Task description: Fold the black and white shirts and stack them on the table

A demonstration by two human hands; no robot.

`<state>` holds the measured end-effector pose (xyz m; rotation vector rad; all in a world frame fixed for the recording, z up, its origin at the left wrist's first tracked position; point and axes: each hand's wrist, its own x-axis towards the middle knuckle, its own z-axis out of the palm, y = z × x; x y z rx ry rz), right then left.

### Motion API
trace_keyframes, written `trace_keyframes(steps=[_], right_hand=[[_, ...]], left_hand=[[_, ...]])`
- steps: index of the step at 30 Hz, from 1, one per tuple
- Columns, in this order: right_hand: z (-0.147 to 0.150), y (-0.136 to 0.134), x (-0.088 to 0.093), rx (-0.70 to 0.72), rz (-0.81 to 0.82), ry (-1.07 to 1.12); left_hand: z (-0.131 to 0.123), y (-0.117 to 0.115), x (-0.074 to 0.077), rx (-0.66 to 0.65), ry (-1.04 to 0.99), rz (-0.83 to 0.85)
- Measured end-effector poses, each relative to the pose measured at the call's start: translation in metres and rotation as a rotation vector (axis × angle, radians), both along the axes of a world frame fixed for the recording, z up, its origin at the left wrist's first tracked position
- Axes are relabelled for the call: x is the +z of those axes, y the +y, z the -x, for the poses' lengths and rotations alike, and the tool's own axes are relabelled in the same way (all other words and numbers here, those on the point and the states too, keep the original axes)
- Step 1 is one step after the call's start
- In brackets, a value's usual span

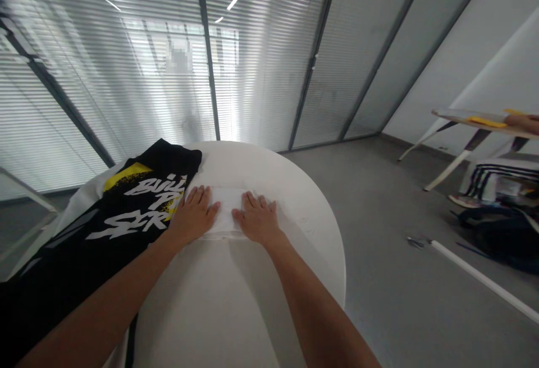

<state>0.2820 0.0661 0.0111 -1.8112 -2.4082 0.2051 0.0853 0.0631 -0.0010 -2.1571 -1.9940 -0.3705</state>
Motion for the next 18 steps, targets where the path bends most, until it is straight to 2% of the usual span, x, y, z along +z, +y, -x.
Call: trace_keyframes(steps=[5, 9, 11, 14, 16, 18], right_hand=[[-0.003, -0.003, 0.017, -0.135, -0.020, 0.024], [-0.004, 0.001, 0.024, -0.291, -0.121, 0.070], [-0.003, 0.003, 0.024, -0.227, -0.225, 0.143], [0.004, 0.001, 0.018, -0.012, -0.320, 0.203], [0.011, -0.003, 0.014, 0.118, -0.312, 0.199], [0.020, -0.007, 0.014, 0.205, -0.272, 0.177]], left_hand=[[0.009, -0.017, 0.015, 0.134, 0.067, 0.048], [0.048, -0.030, 0.032, 0.224, 0.125, 0.007], [0.072, -0.031, 0.035, 0.314, 0.104, -0.024], [0.096, -0.027, 0.031, 0.434, -0.001, 0.098], [0.102, -0.024, 0.027, 0.465, -0.062, 0.183], [0.103, -0.023, 0.026, 0.469, -0.079, 0.199]])
